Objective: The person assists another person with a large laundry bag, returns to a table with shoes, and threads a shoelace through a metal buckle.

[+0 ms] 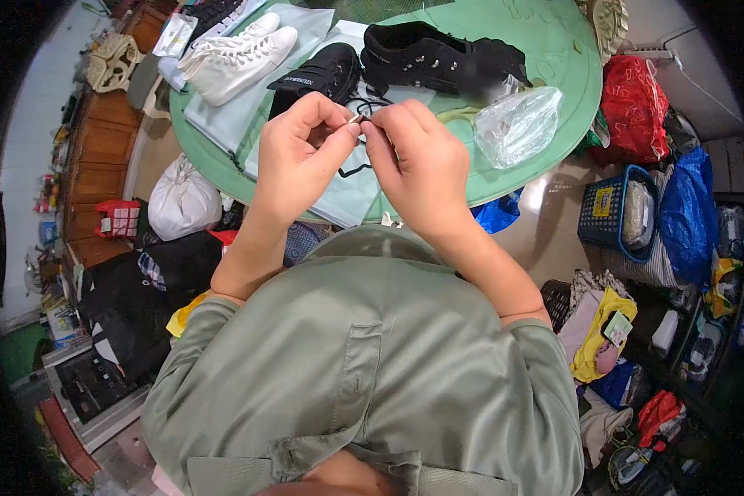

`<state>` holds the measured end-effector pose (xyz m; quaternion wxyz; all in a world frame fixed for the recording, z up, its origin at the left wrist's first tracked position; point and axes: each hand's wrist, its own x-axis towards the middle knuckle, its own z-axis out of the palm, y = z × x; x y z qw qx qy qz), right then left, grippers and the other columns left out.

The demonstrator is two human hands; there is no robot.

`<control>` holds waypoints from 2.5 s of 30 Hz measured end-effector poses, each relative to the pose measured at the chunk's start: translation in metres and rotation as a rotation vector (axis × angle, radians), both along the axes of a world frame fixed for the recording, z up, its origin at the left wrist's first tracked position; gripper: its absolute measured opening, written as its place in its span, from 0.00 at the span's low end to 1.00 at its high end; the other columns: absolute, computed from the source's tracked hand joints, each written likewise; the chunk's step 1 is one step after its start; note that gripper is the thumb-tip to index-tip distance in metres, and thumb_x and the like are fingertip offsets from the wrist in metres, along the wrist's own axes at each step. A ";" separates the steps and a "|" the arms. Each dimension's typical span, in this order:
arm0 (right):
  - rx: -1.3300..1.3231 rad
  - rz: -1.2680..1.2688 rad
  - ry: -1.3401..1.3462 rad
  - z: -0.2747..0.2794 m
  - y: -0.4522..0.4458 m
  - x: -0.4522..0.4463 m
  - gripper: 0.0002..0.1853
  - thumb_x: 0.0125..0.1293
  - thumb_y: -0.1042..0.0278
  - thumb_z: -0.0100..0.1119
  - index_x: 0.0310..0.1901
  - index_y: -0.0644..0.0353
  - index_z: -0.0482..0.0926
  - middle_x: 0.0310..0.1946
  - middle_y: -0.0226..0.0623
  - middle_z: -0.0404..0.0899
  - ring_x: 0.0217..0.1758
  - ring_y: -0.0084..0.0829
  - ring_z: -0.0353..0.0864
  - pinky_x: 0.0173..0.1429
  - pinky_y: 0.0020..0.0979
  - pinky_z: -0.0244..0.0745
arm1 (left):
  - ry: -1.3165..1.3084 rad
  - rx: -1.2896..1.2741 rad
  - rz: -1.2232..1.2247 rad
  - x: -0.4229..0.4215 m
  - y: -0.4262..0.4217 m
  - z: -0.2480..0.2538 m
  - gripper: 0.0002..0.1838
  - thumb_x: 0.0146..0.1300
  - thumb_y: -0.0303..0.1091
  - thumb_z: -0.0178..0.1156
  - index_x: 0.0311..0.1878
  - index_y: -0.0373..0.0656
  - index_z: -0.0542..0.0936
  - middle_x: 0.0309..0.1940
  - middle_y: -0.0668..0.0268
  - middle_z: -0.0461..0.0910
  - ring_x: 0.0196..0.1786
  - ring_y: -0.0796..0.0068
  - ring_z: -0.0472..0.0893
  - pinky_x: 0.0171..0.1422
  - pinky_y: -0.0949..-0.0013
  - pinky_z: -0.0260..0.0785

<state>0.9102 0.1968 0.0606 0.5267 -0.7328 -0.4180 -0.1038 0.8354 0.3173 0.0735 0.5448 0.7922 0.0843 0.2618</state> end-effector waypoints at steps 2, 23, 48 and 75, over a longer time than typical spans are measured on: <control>0.006 -0.003 -0.015 0.000 0.000 0.001 0.04 0.50 0.74 0.58 0.26 0.59 0.73 0.21 0.34 0.71 0.20 0.34 0.71 0.23 0.30 0.65 | 0.013 0.000 -0.020 0.001 0.001 -0.001 0.05 0.50 0.24 0.57 0.25 0.34 0.70 0.18 0.69 0.72 0.19 0.88 0.67 0.22 0.80 0.61; 0.059 0.137 0.258 -0.006 0.000 0.012 0.06 0.50 0.80 0.57 0.32 0.63 0.74 0.29 0.36 0.74 0.25 0.27 0.73 0.27 0.23 0.67 | 0.132 -0.310 -0.105 -0.002 0.012 -0.004 0.06 0.56 0.24 0.56 0.37 0.35 0.73 0.28 0.67 0.75 0.29 0.82 0.75 0.34 0.80 0.70; -0.043 0.234 -0.273 0.005 -0.005 0.024 0.09 0.42 0.78 0.61 0.29 0.60 0.75 0.30 0.33 0.73 0.31 0.34 0.72 0.31 0.31 0.68 | -0.002 -0.274 -0.168 -0.006 0.004 -0.005 0.26 0.48 0.17 0.59 0.52 0.37 0.65 0.32 0.60 0.79 0.36 0.79 0.78 0.42 0.76 0.70; 0.025 0.245 0.023 -0.009 -0.002 0.017 0.08 0.44 0.79 0.56 0.27 0.63 0.69 0.29 0.38 0.70 0.29 0.38 0.72 0.30 0.29 0.69 | 0.013 -0.257 -0.168 -0.006 0.004 -0.005 0.21 0.48 0.18 0.60 0.47 0.36 0.68 0.32 0.61 0.80 0.35 0.81 0.77 0.40 0.78 0.70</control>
